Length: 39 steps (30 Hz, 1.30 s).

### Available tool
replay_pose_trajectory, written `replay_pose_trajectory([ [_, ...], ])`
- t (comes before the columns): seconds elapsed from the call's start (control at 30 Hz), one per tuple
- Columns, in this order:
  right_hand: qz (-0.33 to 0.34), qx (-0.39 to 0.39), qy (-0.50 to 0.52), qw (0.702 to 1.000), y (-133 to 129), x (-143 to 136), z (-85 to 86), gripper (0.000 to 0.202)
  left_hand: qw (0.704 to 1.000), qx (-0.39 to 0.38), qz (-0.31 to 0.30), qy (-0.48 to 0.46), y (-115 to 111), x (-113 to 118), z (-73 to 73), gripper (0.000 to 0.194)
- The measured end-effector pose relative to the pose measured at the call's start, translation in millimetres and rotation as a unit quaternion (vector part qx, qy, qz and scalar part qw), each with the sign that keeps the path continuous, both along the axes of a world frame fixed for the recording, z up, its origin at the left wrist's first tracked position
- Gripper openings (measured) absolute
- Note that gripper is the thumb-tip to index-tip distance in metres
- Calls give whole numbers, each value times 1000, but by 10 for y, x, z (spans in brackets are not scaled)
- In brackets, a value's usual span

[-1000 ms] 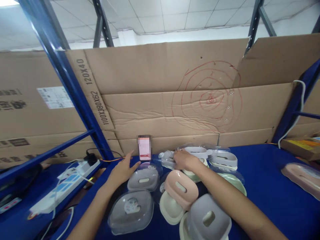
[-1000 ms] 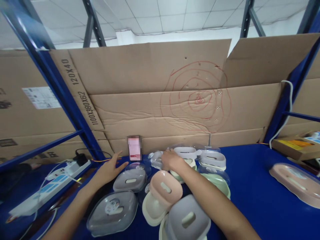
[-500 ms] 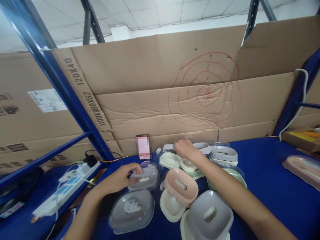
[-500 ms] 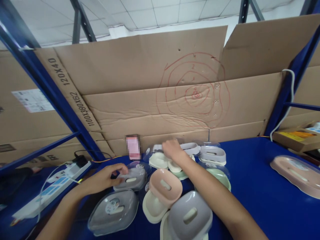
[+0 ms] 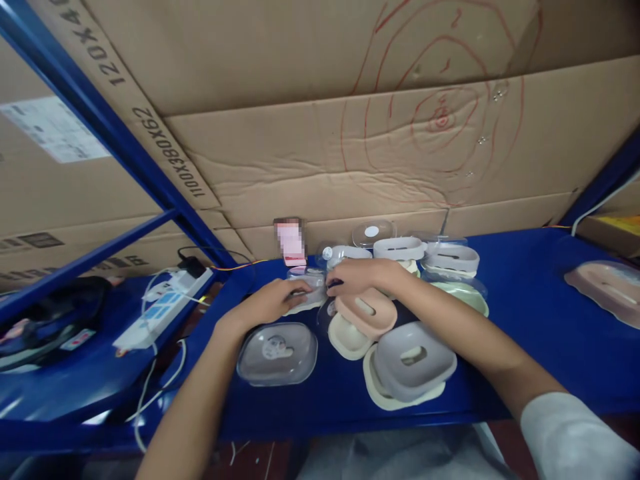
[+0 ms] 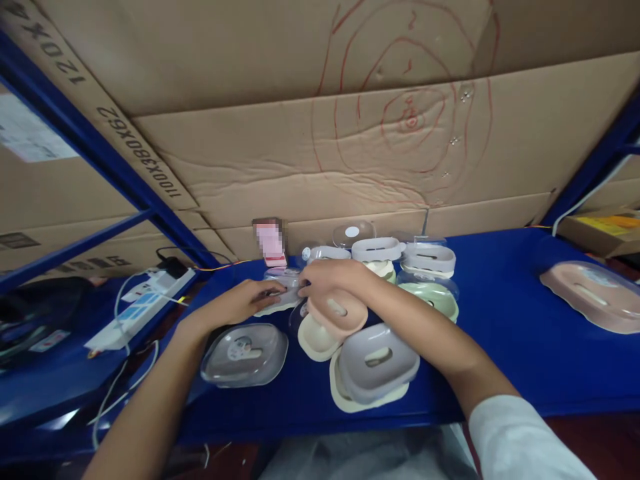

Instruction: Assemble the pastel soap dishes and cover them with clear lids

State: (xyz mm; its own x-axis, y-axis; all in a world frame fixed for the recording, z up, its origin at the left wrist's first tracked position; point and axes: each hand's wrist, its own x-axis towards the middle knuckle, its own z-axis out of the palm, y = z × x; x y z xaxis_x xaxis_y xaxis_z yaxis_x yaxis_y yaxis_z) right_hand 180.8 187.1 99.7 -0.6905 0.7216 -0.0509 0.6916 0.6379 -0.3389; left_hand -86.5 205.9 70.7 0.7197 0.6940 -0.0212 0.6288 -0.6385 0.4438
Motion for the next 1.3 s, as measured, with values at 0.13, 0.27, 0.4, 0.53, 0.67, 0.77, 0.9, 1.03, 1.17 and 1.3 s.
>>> replay_pose_trajectory([
  [0.13,-11,37,6,999,54,92,35,44,996,50,16,-76,-16,136,-28,38],
  [0.27,20,93,27,995,46,115,131,41,984,83,29,-156,-90,330,-29,42],
  [0.4,-7,112,12,994,25,299,311,10,976,151,-1,-156,-382,269,250,47],
  [0.53,-139,143,25,979,79,798,528,39,986,155,-34,-53,-810,-154,453,65],
  [0.67,-250,252,27,934,-37,1248,776,65,981,176,-39,69,-1037,-500,128,85],
  [0.77,-193,259,42,946,-487,1264,832,51,980,180,-53,62,-1064,-519,-172,79],
  [0.9,21,98,41,994,-1431,1033,408,74,978,209,-21,-5,-1108,-380,-228,67],
  [1.03,40,-5,20,999,-1945,1026,-196,113,970,238,-16,-48,-1119,-161,-59,61],
  [1.17,25,6,77,997,-1819,1169,-314,67,953,280,-17,-117,-914,240,35,61],
  [1.3,-11,129,123,984,-1642,1257,-222,39,942,306,-45,-132,-488,763,-11,63],
])
